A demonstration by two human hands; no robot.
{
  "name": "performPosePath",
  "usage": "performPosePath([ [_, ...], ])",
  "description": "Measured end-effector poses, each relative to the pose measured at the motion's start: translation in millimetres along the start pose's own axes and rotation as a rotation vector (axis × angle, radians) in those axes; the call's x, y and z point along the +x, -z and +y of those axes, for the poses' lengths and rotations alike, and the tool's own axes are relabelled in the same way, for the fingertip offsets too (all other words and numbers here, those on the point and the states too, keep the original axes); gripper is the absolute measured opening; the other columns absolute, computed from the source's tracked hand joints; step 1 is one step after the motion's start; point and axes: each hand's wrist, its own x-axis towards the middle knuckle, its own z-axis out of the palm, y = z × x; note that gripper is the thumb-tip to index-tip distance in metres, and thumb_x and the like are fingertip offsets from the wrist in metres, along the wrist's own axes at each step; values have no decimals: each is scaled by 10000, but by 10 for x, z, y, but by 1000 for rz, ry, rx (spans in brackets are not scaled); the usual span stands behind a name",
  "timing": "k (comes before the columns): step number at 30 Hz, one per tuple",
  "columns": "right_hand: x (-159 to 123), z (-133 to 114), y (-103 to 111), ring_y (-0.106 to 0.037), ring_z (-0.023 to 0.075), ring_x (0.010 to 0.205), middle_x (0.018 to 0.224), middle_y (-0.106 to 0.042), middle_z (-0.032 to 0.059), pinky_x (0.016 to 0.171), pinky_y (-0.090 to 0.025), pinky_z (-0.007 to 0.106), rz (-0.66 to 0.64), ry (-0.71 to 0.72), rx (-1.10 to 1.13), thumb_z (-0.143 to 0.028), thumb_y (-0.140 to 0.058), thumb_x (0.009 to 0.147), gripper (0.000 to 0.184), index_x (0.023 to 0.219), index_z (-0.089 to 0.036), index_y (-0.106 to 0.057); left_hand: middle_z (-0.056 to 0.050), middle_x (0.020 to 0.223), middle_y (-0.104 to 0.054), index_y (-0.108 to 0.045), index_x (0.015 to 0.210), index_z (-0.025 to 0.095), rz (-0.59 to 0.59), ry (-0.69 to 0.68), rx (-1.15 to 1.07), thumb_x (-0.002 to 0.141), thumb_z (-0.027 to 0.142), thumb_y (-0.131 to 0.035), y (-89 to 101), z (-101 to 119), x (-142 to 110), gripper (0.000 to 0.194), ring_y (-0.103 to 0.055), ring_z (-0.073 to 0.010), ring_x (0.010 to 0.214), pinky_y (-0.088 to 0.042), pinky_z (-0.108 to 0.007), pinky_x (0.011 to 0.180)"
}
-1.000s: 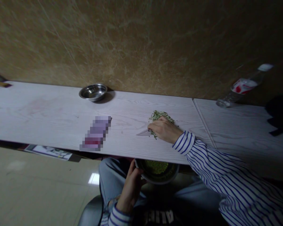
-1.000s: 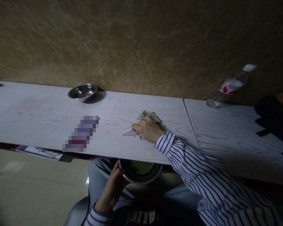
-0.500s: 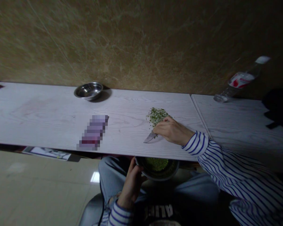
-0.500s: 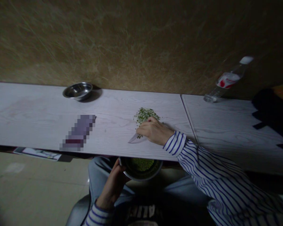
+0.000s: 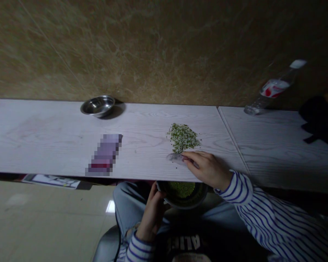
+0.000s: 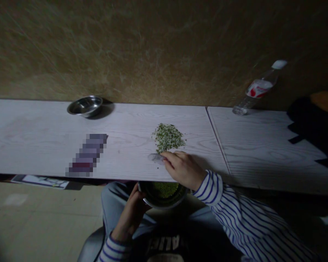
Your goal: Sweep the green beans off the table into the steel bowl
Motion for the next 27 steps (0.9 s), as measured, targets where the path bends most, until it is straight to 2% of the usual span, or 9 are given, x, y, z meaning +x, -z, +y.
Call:
performPosePath([
  [3, -23, -188, -149, -729, 204, 774, 932, -777, 66, 706, -560, 296, 15, -170, 98, -215, -519, 912, 269, 1135, -209, -668, -24, 1095, -673, -566, 1177, 265, 0, 13, -6, 708, 193, -608, 8, -20, 18, 476, -622, -213, 906, -488, -287, 660],
  [6, -17, -335, -273, -735, 208, 697, 858, -784, 51, 611, -556, 282, 20, -281, 126, -212, -531, 892, 302, 1160, -218, -671, -33, 1085, -690, -550, 1203, 261, 1, 26, -15, 695, 199, -622, 18, -38, 39, 517, -641, -222, 913, -504, -312, 712],
  [9, -8, -392, -337, -744, 231, 723, 887, -785, 79, 628, -564, 300, 57, -358, 109, -178, -529, 881, 352, 1206, -175, -663, -52, 1118, -692, -542, 1215, 253, -6, 23, -9, 698, 200, -622, 22, -42, 52, 526, -648, -234, 944, -515, -333, 746],
  [13, -14, -315, -313, -737, 213, 710, 885, -785, 88, 660, -559, 290, 100, -404, 72, -169, -523, 888, 364, 1221, -167, -669, -50, 1126, -688, -557, 1193, 260, -1, 24, -10, 677, 198, -629, 13, -42, 60, 524, -643, -235, 946, -523, -351, 750],
  [17, -23, -162, -239, -704, 191, 597, 809, -782, 82, 577, -524, 277, 126, -433, 32, -188, -526, 890, 360, 1211, -159, -685, -47, 1055, -698, -580, 1157, 247, 33, 13, -12, 647, 204, -642, -5, -52, 62, 516, -648, -235, 901, -521, -343, 723],
  [22, 14, -13, -159, -691, 184, 594, 787, -777, 72, 569, -509, 272, 145, -413, -10, -179, -533, 879, 351, 1187, -158, -700, -36, 1017, -687, -559, 1189, 253, 46, 39, -6, 640, 210, -650, -9, -73, 52, 558, -632, -201, 798, -482, -288, 614],
  [27, 23, 115, -102, -698, 184, 607, 809, -779, 67, 577, -523, 273, 168, -383, 10, -196, -534, 892, 345, 1197, -163, -690, -39, 1045, -685, -551, 1203, 258, 47, 42, 2, 646, 217, -644, 7, -99, 67, 566, -616, -194, 790, -462, -276, 587],
])
